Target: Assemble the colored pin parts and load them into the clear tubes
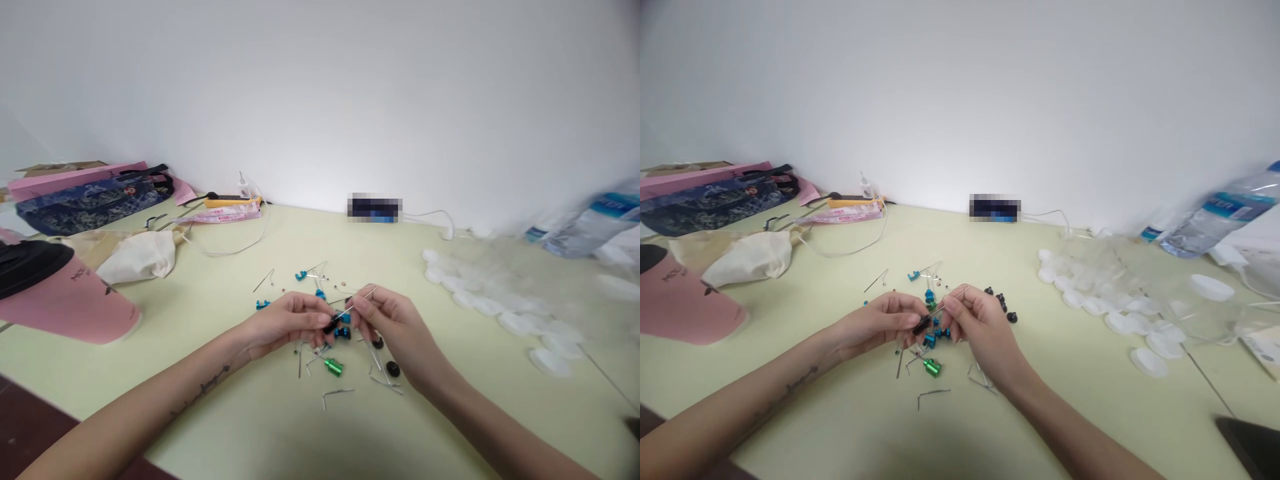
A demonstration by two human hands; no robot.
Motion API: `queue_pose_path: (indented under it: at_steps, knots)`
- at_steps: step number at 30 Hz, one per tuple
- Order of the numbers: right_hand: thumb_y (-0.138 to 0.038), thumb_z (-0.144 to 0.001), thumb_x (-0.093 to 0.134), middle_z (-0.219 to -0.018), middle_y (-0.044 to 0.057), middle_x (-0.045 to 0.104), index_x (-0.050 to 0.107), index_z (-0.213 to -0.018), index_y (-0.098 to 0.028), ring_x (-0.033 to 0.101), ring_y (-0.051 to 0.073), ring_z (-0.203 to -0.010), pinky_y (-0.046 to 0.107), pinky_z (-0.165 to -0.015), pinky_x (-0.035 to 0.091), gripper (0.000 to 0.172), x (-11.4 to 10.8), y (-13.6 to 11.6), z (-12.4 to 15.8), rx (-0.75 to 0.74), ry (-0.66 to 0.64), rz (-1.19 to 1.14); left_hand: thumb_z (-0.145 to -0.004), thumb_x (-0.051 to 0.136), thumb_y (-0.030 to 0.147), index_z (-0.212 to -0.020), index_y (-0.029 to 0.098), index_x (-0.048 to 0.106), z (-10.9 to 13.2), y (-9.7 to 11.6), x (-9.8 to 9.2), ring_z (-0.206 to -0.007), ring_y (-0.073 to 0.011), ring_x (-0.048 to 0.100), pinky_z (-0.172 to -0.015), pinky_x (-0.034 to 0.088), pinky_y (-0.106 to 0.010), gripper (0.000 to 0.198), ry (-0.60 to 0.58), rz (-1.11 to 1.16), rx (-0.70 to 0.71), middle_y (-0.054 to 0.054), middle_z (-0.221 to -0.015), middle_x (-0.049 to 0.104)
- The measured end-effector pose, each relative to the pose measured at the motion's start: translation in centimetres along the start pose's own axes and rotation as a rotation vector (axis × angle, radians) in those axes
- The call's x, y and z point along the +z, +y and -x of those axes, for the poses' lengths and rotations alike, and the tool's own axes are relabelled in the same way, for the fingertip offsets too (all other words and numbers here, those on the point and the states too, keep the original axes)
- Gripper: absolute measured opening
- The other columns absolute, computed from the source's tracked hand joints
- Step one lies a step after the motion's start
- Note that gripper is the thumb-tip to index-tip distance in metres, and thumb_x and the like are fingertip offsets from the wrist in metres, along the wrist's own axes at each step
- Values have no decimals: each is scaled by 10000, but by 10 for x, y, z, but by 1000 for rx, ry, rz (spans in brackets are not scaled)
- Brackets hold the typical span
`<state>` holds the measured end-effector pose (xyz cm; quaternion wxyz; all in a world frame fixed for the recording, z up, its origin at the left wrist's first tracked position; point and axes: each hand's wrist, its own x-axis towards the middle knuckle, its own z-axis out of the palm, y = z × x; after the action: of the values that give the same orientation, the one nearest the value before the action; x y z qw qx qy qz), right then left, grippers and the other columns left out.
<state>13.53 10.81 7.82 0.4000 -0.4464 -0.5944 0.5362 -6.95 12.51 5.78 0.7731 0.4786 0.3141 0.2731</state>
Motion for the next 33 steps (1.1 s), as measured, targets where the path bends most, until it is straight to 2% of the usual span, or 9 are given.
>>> queue_pose_path:
  at_steps: [4,8,11,14,16,19,23,28,33]
  knots:
    - [-380,-913,522,-654,-4,589,569,-756,-179,464,93,-529,246,-532,368,260,2,0,2,7,-90,11,-786,690,345,-963,137,689,2,-2,3,-712,-114,615,-664,469,-223,272,-65,-38,20,-81,-843,689]
    - [-385,-911,518,-658,3,601,586,-786,-181,477,105,-555,247,-544,382,249,1,-5,2,0,-158,53,-779,694,349,-889,121,703,5,-6,6,-676,-103,584,-631,457,-216,253,-110,-95,61,-87,-847,685]
    - [-429,-901,514,-723,11,609,611,-922,-189,485,108,-574,248,-543,385,260,-9,-9,0,-22,-100,125,-762,713,318,-873,126,670,7,-1,-3,-611,-78,550,-565,426,-191,226,-20,-134,111,-74,-839,686]
    - [-430,-889,518,-793,35,634,633,-928,-196,522,127,-627,267,-581,408,264,-23,-9,0,-22,-12,283,-775,694,349,-865,143,622,10,13,-25,-549,-53,492,-544,399,-188,236,166,-216,201,-53,-851,681]
    - [-406,-884,516,-809,39,648,648,-900,-208,544,145,-659,282,-598,416,239,-28,-5,-2,-1,7,407,-782,676,380,-851,152,605,10,22,-46,-568,-66,487,-572,401,-204,249,303,-353,232,-41,-838,673]
    - [-361,-896,484,-871,37,663,655,-900,-233,576,175,-730,298,-616,426,214,-24,6,-15,-8,-2,583,-793,636,428,-800,155,635,5,28,-77,-659,-123,526,-630,401,-247,274,483,-747,221,-36,-768,651]
    - [-251,-919,415,-985,58,646,658,-947,-233,584,198,-835,325,-699,435,246,-1,20,-56,-168,-11,848,-816,577,439,-739,175,653,-14,20,-103,-744,-186,555,-681,389,-304,286,637,-1245,140,-48,-799,656]
    - [-185,-904,422,-981,75,662,664,-985,-203,592,217,-886,325,-733,427,255,21,13,-93,-231,-81,1002,-845,556,431,-668,165,593,-33,13,-106,-857,-240,533,-648,359,-303,321,598,-1661,161,-82,-837,631]
    - [-226,-916,418,-949,23,686,662,-919,-248,608,201,-848,304,-669,433,244,16,6,-74,-147,-133,985,-913,488,326,-709,154,586,-25,17,-99,-796,-224,502,-583,310,-298,285,643,-1864,298,-83,-788,620]
